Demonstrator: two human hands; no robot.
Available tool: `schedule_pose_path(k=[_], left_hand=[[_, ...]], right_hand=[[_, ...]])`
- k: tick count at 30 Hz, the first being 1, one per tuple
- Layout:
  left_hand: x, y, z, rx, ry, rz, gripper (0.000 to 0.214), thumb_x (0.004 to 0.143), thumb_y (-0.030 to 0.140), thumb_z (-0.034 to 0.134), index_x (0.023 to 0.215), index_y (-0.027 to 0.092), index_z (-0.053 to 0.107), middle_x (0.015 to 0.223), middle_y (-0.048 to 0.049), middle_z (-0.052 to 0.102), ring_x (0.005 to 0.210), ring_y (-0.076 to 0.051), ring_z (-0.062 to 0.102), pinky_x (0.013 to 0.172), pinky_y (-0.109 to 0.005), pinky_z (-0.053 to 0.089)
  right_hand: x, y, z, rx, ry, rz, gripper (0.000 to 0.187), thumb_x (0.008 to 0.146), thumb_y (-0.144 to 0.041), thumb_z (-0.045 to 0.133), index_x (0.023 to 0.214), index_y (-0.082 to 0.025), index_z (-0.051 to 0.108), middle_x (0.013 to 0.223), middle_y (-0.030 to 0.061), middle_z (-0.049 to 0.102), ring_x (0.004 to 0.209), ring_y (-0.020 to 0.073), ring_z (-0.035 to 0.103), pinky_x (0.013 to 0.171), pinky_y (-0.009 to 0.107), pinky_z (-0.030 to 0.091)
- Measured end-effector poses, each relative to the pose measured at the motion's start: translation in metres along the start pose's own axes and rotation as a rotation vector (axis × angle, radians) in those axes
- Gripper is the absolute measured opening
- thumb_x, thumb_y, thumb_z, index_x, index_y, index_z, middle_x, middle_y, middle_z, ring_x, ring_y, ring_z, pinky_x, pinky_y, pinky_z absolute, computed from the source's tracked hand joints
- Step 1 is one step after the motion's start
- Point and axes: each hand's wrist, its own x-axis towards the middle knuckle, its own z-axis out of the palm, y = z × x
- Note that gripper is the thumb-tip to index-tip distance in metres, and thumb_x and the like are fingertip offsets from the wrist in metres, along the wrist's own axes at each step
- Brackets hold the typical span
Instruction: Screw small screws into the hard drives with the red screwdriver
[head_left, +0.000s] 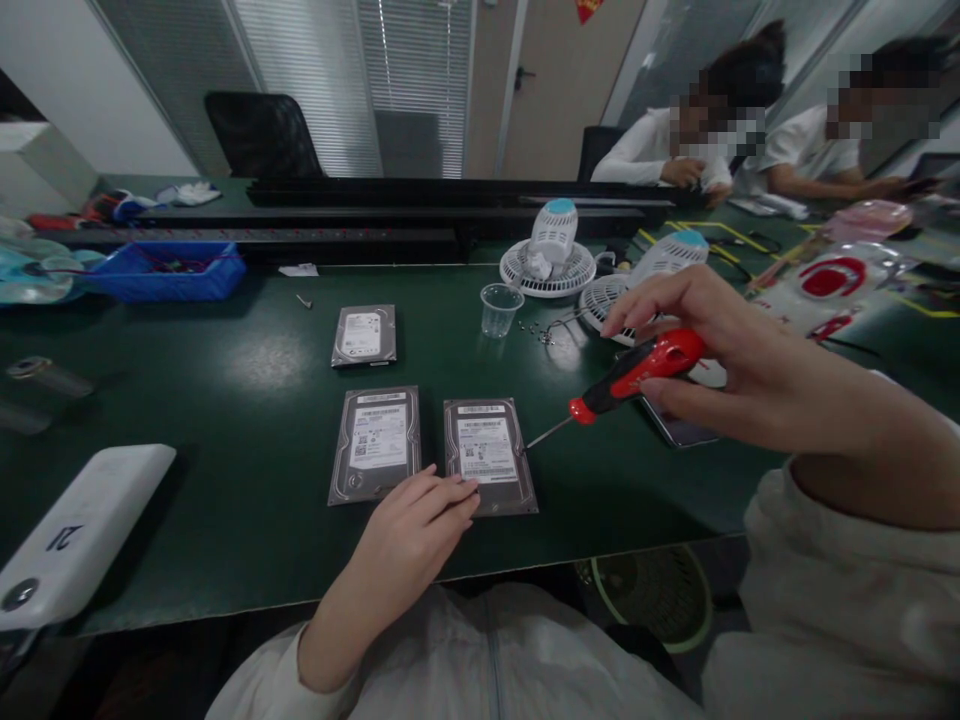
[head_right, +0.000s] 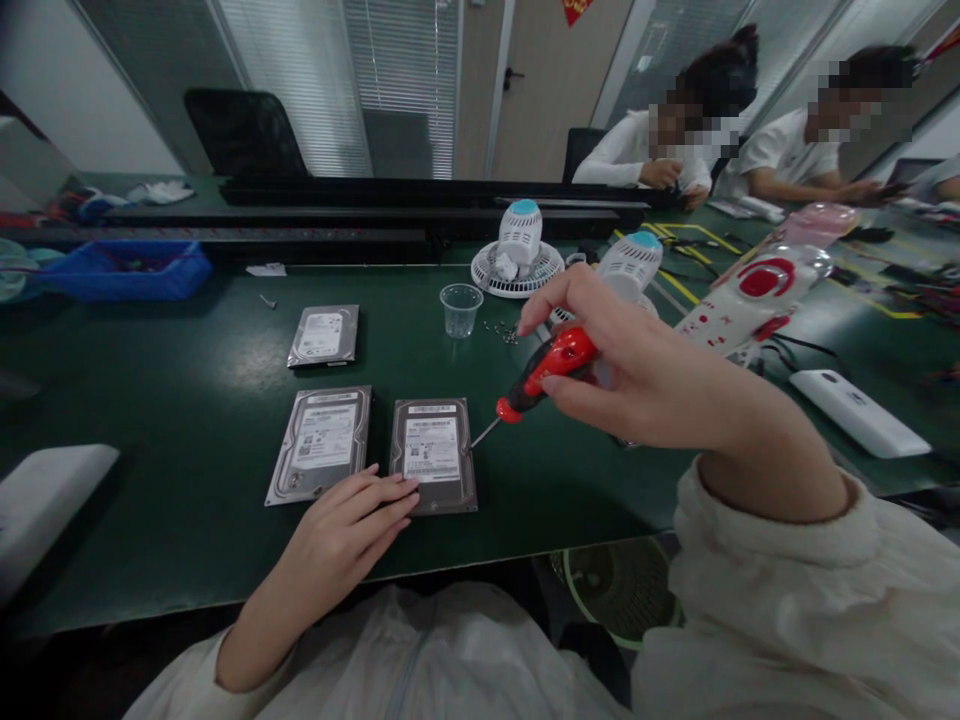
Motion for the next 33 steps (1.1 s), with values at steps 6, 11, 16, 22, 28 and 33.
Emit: schedule_pose_path(k=[6,11,16,22,28,33], left_hand=[[0.001,0.001,0.0,0.002,0.01,0.004,0.02,0.108,0.012,0.058,0.12,0.014,0.073,0.12,-0.011,0.083,0.106,-0.026,0.081,0.1,-0.053,0.069],[0.0,0.0,0.001,-0.003,0.013,-0.003,0.02,0.109,0.013,0.057,0.121,0.013,0.073,0.121,-0.0112,0.083,0.107,-0.026,0.08,0.102,-0.054,0.068],[0.0,0.0,0.001,0.006,0.011,0.012,0.02,0.109,0.013,0.057,0.121,0.013,0.073,0.12,-0.0106,0.083,0.106,-0.026,0.081,0.1,-0.054,0.069],[0.001,0.0,0.0,0.01,0.014,0.006,0.02,0.109,0.014,0.056,0.12,0.013,0.073,0.12,-0.011,0.083,0.105,-0.026,0.081,0.099,-0.054,0.069],[0.0,0.0,0.0,0.006,0.017,0.005,0.021,0.109,0.013,0.056,0.121,0.013,0.073,0.121,-0.0104,0.083,0.106,-0.027,0.081,0.101,-0.054,0.069],[0.0,0.0,0.001,0.004,0.013,0.002,0.02,0.109,0.013,0.058,0.121,0.013,0.073,0.12,-0.0102,0.083,0.107,-0.026,0.08,0.101,-0.053,0.068]], right_hand=[[0.005,0.0,0.006,-0.055,0.141,0.132,0.025,0.092,-0.041,0.073,0.1,-0.024,0.058,0.088,0.0002,0.065,0.068,0.0159,0.06,0.059,0.032,0.045],[0.005,-0.001,0.008,-0.143,0.085,0.022,0.019,0.102,-0.042,0.063,0.099,-0.023,0.062,0.095,0.0053,0.075,0.081,0.0224,0.072,0.069,0.036,0.051],[-0.002,0.0,0.003,-0.03,-0.037,-0.125,0.025,0.099,-0.031,0.06,0.122,-0.024,0.057,0.136,0.0142,0.068,0.135,0.0319,0.064,0.106,0.049,0.056],[-0.004,0.003,0.002,-0.024,0.03,0.0,0.029,0.096,-0.035,0.066,0.122,-0.027,0.056,0.112,0.0052,0.067,0.087,0.0218,0.069,0.068,0.035,0.056],[0.001,0.005,0.011,-0.286,0.13,0.028,0.05,0.102,-0.072,0.054,0.113,-0.024,0.062,0.07,-0.0019,0.059,0.055,0.0192,0.055,0.056,0.032,0.036],[0.003,0.0,0.009,-0.299,0.034,-0.029,0.039,0.104,-0.059,0.055,0.113,-0.021,0.061,0.088,0.0064,0.07,0.071,0.0247,0.066,0.06,0.035,0.043]])
